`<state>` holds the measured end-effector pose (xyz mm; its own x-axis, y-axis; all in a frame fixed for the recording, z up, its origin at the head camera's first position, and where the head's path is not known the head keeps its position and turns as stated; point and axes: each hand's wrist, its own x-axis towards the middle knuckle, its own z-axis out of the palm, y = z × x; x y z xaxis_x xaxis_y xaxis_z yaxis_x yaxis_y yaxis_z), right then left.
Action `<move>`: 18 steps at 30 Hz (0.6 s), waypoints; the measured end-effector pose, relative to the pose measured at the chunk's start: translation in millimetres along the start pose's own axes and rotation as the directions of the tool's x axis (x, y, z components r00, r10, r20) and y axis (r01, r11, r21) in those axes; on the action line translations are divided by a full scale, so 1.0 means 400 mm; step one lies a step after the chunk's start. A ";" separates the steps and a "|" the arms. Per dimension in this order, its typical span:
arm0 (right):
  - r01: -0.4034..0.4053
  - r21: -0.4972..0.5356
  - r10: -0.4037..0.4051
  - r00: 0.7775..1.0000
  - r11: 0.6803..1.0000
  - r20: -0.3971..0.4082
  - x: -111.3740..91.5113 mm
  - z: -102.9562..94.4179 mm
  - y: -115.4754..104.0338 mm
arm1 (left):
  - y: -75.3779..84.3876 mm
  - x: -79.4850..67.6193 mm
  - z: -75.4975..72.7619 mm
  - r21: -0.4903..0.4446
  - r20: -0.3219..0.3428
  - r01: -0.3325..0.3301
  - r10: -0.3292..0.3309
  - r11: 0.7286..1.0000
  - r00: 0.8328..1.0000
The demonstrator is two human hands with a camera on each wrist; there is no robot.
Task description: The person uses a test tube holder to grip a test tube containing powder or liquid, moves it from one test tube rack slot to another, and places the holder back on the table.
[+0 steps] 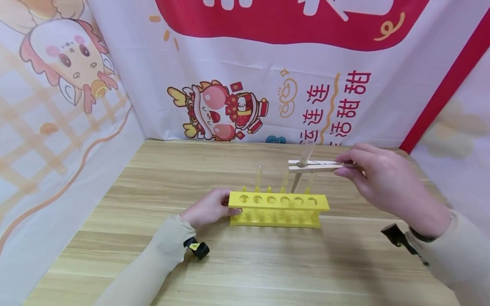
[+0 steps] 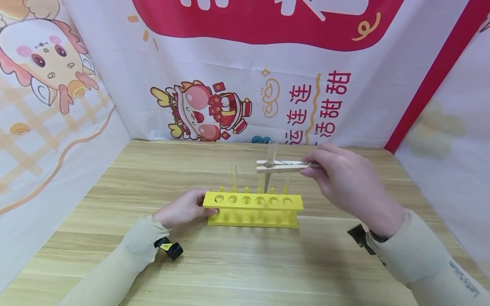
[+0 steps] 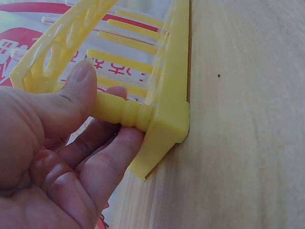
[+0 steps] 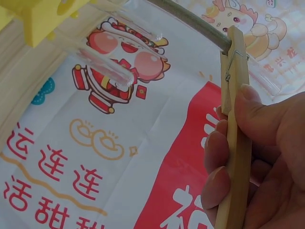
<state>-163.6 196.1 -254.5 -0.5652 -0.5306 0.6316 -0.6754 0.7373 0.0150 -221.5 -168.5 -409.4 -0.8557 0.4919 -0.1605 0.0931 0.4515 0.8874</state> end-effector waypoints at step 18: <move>-0.041 0.053 0.039 0.998 0.998 0.039 0.013 0.037 -0.023 | -0.001 0.001 -0.002 -0.015 0.006 0.004 -0.004 1.000 1.000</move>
<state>-167.2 180.4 -262.8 -0.6092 -0.5174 0.6010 -0.6759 0.7351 -0.0523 -222.4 -169.0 -409.5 -0.8529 0.4946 -0.1669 0.0816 0.4421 0.8933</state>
